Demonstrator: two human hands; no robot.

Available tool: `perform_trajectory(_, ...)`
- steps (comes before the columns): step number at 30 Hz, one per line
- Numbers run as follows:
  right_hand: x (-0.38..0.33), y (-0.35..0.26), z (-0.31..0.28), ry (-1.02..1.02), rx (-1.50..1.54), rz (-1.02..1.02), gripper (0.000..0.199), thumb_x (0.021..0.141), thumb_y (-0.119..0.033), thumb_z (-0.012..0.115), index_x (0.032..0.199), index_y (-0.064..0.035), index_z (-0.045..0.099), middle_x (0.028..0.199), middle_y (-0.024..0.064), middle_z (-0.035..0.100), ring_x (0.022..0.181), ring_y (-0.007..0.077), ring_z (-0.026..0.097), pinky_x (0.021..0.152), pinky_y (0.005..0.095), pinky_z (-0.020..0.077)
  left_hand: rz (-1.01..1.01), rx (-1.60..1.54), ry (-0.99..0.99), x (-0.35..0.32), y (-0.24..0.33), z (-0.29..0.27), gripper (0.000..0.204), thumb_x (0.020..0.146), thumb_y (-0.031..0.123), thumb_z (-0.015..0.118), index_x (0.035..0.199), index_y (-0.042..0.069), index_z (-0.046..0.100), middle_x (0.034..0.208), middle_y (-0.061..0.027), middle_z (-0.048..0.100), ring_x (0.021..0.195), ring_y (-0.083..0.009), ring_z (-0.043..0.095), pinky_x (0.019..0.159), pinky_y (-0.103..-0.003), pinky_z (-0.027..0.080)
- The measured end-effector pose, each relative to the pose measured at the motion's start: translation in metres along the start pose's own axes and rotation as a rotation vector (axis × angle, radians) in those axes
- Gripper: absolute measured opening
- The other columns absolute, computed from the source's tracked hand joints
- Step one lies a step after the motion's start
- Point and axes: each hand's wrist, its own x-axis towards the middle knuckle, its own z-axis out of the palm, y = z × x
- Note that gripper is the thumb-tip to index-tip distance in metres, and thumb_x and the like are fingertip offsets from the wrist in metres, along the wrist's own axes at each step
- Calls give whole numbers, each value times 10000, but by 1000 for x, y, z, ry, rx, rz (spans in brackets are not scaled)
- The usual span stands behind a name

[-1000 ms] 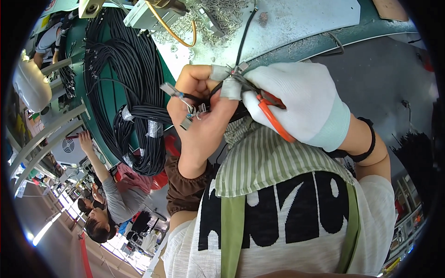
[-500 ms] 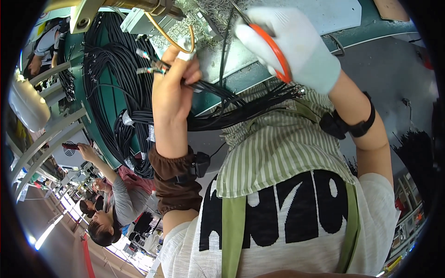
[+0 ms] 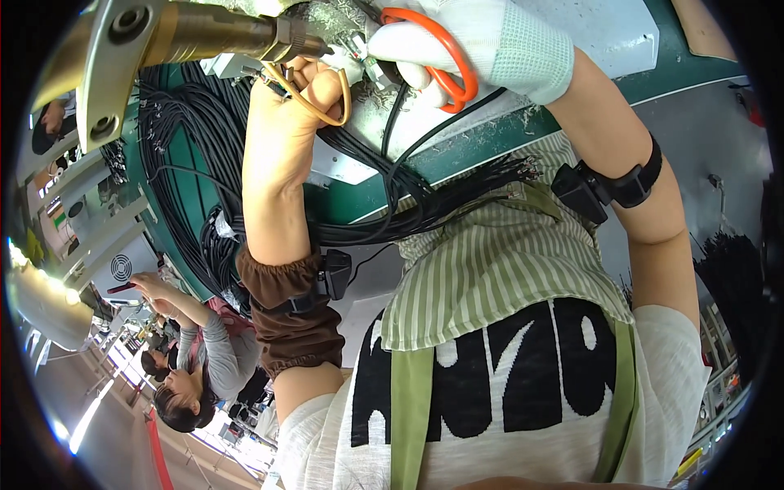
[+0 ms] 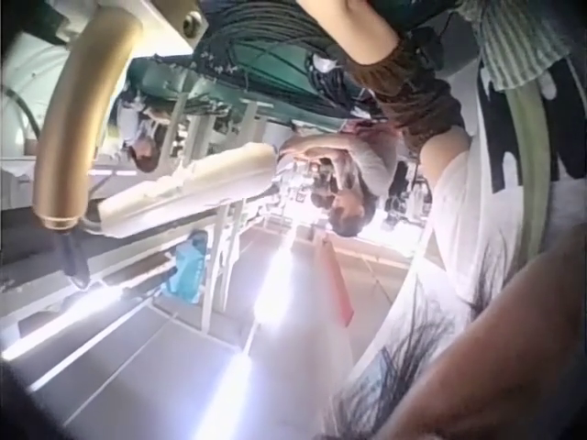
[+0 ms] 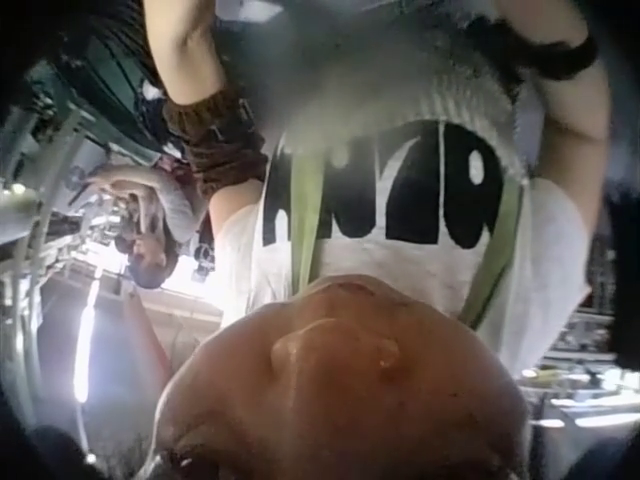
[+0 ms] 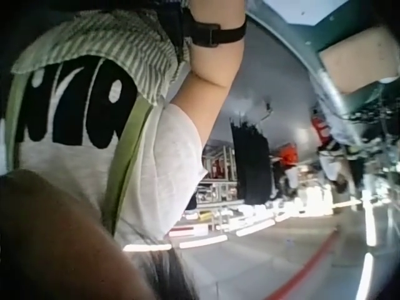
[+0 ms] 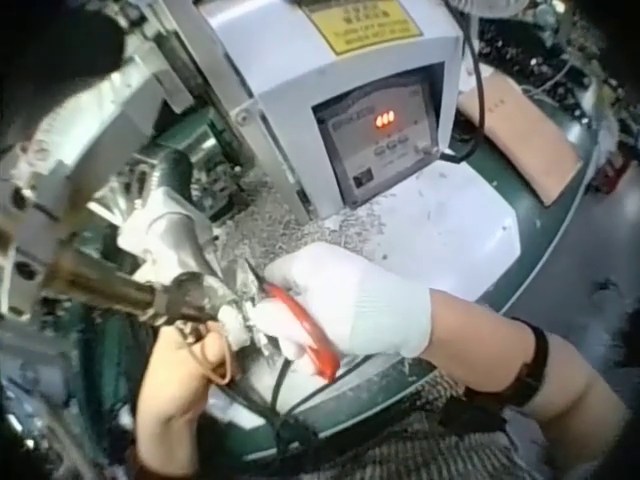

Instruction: The person uses shears to trim the ends of wires on a bundle of cables, then positions the wires into a machine to be processed. They repeat this by picking up bundles, trimming the wire ends, and setting them back down.

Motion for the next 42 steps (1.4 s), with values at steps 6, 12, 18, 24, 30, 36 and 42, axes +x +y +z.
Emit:
perform_trajectory(6,4,-10,-1,-20,-172,49,264,840,-208,666,725,25,615,555,83,587,470,146,578,423,273,439,113,272,81,-6,10,10,124,764,65,660,703,34,557,620,57,478,570,-34,410,516,-199,338)
perform_trajectory(12,9,-6,-4,-44,-108,70,276,822,-226,672,718,26,624,549,82,585,455,143,569,417,268,430,196,348,149,-8,7,12,118,728,63,675,711,17,567,641,59,500,589,-24,414,539,-188,348)
perform_trajectory(18,11,-3,-5,-62,-60,80,269,825,-219,657,714,23,625,550,73,587,457,139,567,416,263,427,191,357,126,-10,8,11,92,731,53,667,720,10,586,670,44,530,608,-24,430,539,-187,349)
perform_trajectory(24,5,1,-5,-18,-186,-41,287,823,-240,665,716,22,622,548,121,581,442,180,565,428,276,432,107,168,80,-13,-3,2,125,816,56,629,914,-7,584,734,9,557,611,-46,467,550,-197,384)
perform_trajectory(30,-38,-21,-7,184,-916,-540,331,842,-255,652,654,-1,553,538,151,532,468,244,560,476,327,433,148,-37,284,-47,-7,4,172,888,39,549,1053,-9,546,744,-16,558,607,-95,498,573,-218,417)
perform_trajectory(36,-74,-12,31,481,-959,-429,247,856,-245,659,926,-12,618,645,34,599,519,99,547,513,242,454,-37,24,-338,-86,7,18,198,897,-4,497,1092,-6,531,756,-28,554,655,-117,533,621,-226,444)
perform_trajectory(42,-81,-35,47,163,-759,-329,207,854,-195,659,947,-15,617,696,33,596,567,79,558,525,247,449,14,193,-287,-98,30,51,221,886,-39,497,1103,-10,520,744,-21,568,657,-68,520,620,-200,425)
